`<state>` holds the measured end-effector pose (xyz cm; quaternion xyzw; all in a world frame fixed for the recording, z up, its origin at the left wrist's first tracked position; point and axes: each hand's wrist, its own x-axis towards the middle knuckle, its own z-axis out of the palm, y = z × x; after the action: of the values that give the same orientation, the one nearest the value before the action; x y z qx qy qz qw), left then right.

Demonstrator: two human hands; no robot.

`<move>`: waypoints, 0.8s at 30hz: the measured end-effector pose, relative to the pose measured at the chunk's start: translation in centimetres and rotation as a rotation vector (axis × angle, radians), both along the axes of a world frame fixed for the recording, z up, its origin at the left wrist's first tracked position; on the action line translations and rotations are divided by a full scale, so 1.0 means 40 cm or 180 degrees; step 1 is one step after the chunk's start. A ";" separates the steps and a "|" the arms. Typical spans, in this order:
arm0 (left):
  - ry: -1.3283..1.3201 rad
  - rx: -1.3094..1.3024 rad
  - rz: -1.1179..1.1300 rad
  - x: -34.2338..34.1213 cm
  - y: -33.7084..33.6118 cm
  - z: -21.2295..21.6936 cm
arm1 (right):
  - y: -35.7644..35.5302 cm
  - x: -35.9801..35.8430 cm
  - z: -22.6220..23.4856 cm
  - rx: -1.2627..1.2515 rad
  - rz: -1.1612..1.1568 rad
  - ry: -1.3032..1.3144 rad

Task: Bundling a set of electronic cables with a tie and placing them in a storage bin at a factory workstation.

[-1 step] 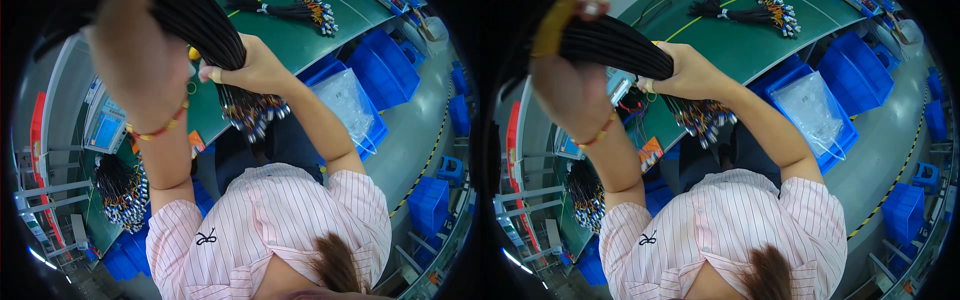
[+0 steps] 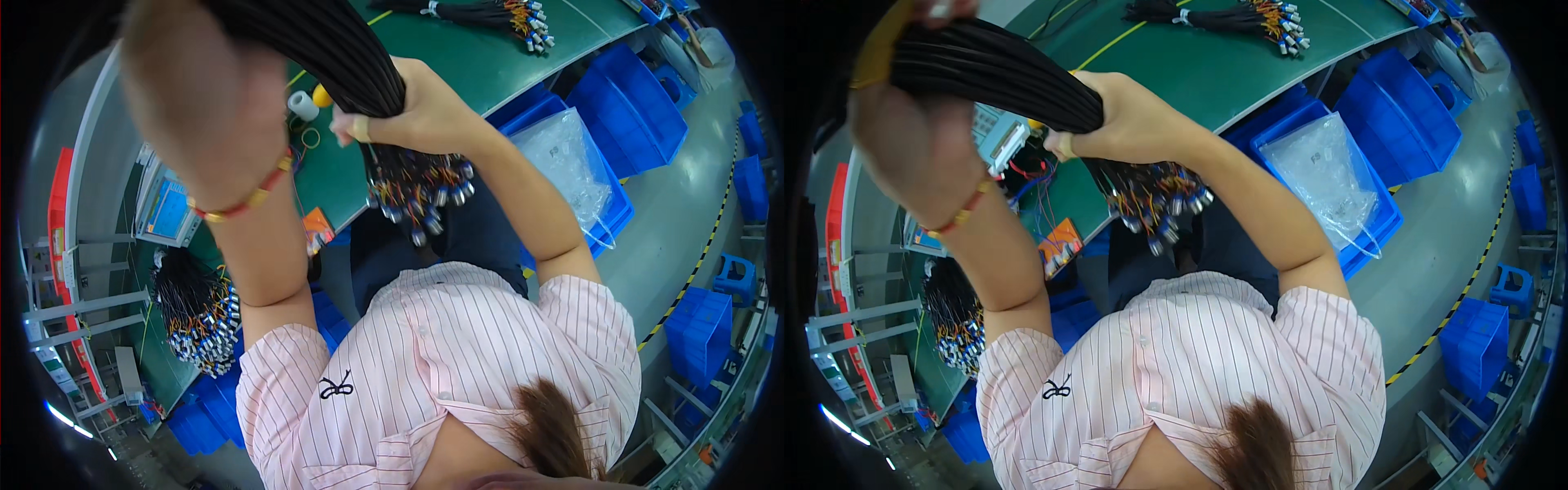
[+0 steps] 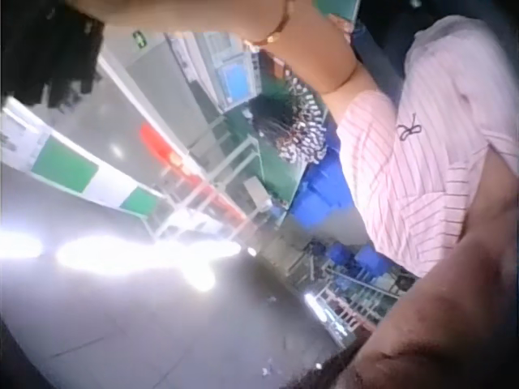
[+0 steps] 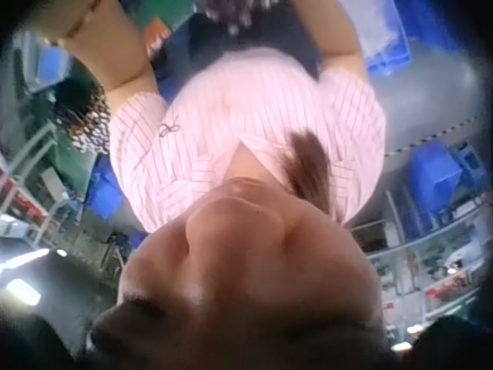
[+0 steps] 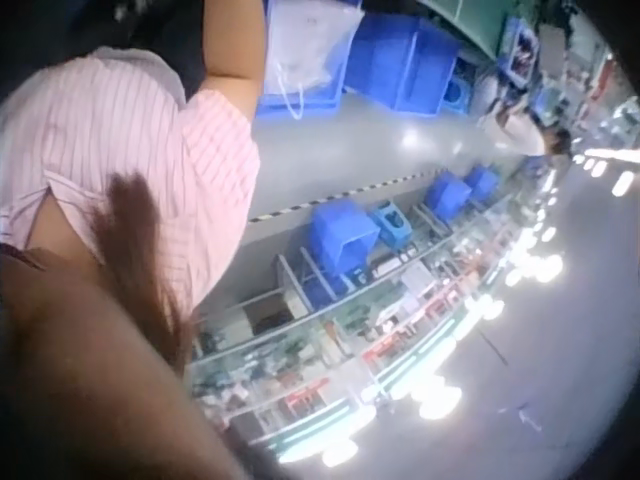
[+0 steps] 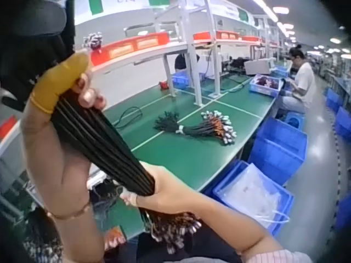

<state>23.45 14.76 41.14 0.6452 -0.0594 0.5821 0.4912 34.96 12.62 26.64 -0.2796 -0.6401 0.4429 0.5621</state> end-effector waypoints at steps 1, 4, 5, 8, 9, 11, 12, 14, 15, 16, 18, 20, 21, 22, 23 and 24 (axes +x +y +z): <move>-0.0029 0.0038 -0.0144 -0.005 0.013 -0.004 | -0.019 0.008 -0.010 -0.0239 0.0395 0.0129; 0.0084 -0.0551 -0.0055 -0.060 0.088 -0.011 | -0.076 0.004 -0.096 -0.0852 0.0639 0.0019; 0.0133 -0.1028 0.0081 -0.079 0.141 -0.034 | -0.090 0.008 -0.129 -0.1124 0.0673 -0.0003; -0.0047 -0.2437 -0.1079 -0.106 0.307 -0.175 | -0.120 0.010 -0.244 -0.1503 0.0362 -0.0038; -0.0098 -0.2858 -0.0713 -0.057 0.356 -0.272 | -0.134 0.030 -0.290 -0.1641 0.0068 -0.0116; -0.0060 -0.3451 -0.0453 -0.055 0.362 -0.419 | -0.164 0.020 -0.343 -0.1824 -0.0186 -0.0179; 0.0029 -0.3760 -0.0062 -0.040 0.335 -0.469 | -0.185 0.015 -0.351 -0.2045 -0.0335 -0.0213; -0.0065 -0.4460 -0.0445 -0.022 0.281 -0.577 | -0.217 0.016 -0.429 -0.2169 -0.0461 -0.0301; 0.0126 -0.4502 -0.0504 -0.005 0.221 -0.624 | -0.232 0.019 -0.451 -0.2312 -0.0506 -0.0309; 0.0473 -0.4451 -0.0494 -0.004 0.148 -0.644 | -0.248 0.015 -0.454 -0.2375 -0.0502 -0.0305; 0.1295 -0.4065 -0.0393 -0.007 0.023 -0.706 | -0.272 0.007 -0.482 -0.2448 -0.0427 -0.0205; 0.1430 -0.4050 -0.0584 0.003 -0.085 -0.742 | -0.300 0.002 -0.546 -0.2245 -0.0489 -0.0075; 0.1577 -0.4053 -0.0796 -0.006 -0.124 -0.759 | -0.312 -0.001 -0.576 -0.2111 -0.0545 -0.0056; 0.1441 -0.4232 -0.0902 -0.012 -0.147 -0.788 | -0.320 -0.002 -0.584 -0.2201 -0.0488 -0.0064; 0.1308 -0.4415 -0.1005 -0.015 -0.162 -0.810 | -0.331 -0.002 -0.592 -0.2294 -0.0431 -0.0066; 0.1243 -0.4447 -0.1243 -0.024 -0.156 -0.829 | -0.340 -0.002 -0.598 -0.2390 -0.0378 -0.0064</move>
<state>22.51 8.52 7.97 0.2526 0.2988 0.2616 0.8823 34.88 -0.97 2.73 -0.5071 -0.4214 0.6105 0.4389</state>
